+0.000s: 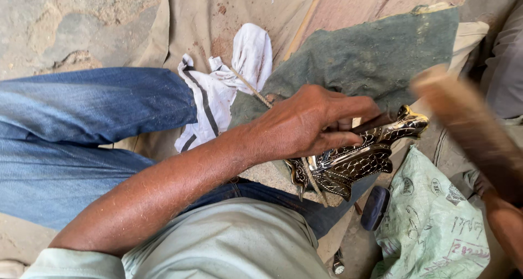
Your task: The person holds a decorative metal piece on a cushioned lap rest and uses a chisel and wooden mallet to carve patterns into the surface. The person repeatedly repositions the chisel and strikes it to shape the metal.
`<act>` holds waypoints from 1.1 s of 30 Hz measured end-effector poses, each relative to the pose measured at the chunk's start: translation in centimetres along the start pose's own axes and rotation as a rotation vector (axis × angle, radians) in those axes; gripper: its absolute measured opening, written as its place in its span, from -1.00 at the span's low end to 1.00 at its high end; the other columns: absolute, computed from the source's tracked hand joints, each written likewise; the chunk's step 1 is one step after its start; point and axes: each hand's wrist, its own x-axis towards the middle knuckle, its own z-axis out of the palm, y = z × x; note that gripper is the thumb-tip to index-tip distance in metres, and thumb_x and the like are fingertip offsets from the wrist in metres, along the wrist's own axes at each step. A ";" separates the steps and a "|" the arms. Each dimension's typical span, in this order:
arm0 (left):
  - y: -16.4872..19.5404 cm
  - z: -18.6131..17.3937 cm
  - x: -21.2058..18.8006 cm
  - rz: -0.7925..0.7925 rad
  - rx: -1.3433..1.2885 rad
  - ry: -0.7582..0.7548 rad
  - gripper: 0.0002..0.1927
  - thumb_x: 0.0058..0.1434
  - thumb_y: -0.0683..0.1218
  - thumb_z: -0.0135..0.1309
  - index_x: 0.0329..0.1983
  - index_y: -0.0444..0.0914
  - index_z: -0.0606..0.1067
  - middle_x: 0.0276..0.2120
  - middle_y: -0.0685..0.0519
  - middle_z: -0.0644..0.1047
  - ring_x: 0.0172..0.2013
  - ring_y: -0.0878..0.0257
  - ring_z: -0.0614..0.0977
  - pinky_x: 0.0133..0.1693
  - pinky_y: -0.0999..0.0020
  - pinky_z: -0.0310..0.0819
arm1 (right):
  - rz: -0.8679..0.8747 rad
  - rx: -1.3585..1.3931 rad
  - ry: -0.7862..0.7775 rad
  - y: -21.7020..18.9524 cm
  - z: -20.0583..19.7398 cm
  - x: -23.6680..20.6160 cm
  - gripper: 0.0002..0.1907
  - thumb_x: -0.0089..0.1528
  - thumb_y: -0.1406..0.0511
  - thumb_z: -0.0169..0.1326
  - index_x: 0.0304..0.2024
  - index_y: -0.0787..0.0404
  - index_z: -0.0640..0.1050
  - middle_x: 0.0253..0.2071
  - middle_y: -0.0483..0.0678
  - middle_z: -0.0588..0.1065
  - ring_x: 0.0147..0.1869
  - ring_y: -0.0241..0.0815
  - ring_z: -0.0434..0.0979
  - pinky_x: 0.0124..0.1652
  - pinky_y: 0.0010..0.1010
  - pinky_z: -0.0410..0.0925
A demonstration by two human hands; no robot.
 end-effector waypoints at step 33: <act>0.0 0.6 -0.3 -0.024 0.052 -0.055 -0.57 0.39 0.00 0.17 0.24 -0.23 0.41 -0.10 -0.05 0.64 -0.13 -0.02 0.73 -0.12 0.07 0.58 | -0.197 -0.117 0.119 9.1 -2.2 0.2 -0.78 0.53 0.38 -0.10 0.16 0.42 0.38 -0.10 0.12 0.43 -0.06 -0.20 0.46 0.03 -0.50 0.35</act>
